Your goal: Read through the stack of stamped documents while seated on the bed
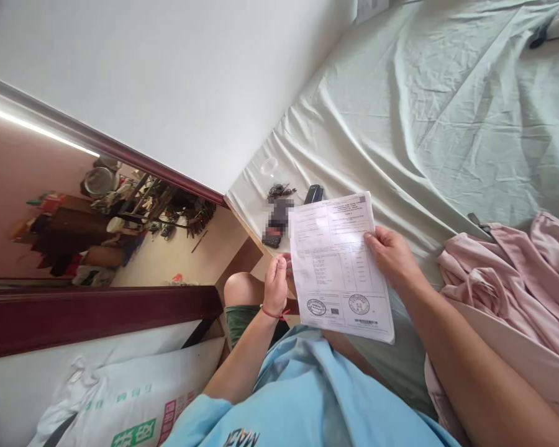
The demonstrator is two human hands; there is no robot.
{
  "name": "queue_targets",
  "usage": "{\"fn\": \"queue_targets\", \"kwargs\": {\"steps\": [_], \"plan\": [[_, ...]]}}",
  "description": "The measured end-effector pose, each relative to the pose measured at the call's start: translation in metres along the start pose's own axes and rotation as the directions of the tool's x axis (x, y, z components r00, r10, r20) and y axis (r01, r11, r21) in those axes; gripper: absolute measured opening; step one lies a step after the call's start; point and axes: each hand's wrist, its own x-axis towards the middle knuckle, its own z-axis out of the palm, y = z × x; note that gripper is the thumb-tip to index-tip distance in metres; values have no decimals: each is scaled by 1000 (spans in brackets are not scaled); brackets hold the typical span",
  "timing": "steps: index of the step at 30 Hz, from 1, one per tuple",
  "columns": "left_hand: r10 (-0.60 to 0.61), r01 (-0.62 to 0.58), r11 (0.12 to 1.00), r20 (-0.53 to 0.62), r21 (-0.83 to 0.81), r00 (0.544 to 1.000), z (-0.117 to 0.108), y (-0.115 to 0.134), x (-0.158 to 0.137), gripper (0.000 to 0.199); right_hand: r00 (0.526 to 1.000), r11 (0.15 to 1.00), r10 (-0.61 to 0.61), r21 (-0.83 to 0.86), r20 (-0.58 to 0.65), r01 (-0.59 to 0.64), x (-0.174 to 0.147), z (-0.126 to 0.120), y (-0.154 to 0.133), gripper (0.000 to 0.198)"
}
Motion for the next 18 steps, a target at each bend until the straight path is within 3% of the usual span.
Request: {"fn": "queue_targets", "kwargs": {"steps": [4, 8, 13, 18], "plan": [[-121, 137, 976, 100, -171, 988, 7, 4, -1, 60, 999, 998, 7, 63, -39, -4, 0, 2, -3, 27], [-69, 97, 978, 152, -185, 986, 8, 4, -4, 53, 997, 998, -51, -42, -62, 48, 3, -2, 3, 28], [-19, 24, 999, 173, -28, 985, 7, 13, -9, 41, 971, 922, -202, -358, -126, 145, 5, -6, 10, 30], [48, -67, 981, 107, 184, 993, 5, 11, -9, 36, 947, 857, -285, -481, -151, 182, 3, -4, 3, 29]]}}
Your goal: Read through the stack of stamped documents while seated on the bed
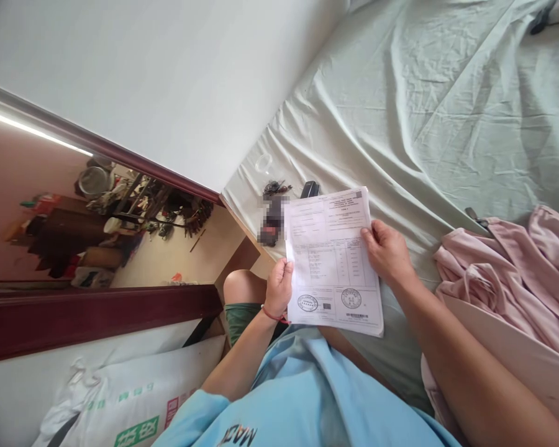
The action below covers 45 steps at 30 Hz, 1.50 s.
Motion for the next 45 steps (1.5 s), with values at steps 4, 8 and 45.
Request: {"fn": "queue_targets", "kwargs": {"steps": [4, 8, 45], "plan": [[36, -31, 995, -55, 91, 998, 7, -12, 2, 33, 993, 994, -65, -90, -96, 56, -1, -2, -7, 23], [37, -29, 997, -103, 74, 994, 15, -17, 0, 34, 990, 987, -81, -146, -114, 64, -1, -2, -7, 20], [99, -59, 986, -263, 156, 960, 28, -22, -5, 55, 922, 920, -309, -319, -232, 228, -16, 2, -9, 20]]}}
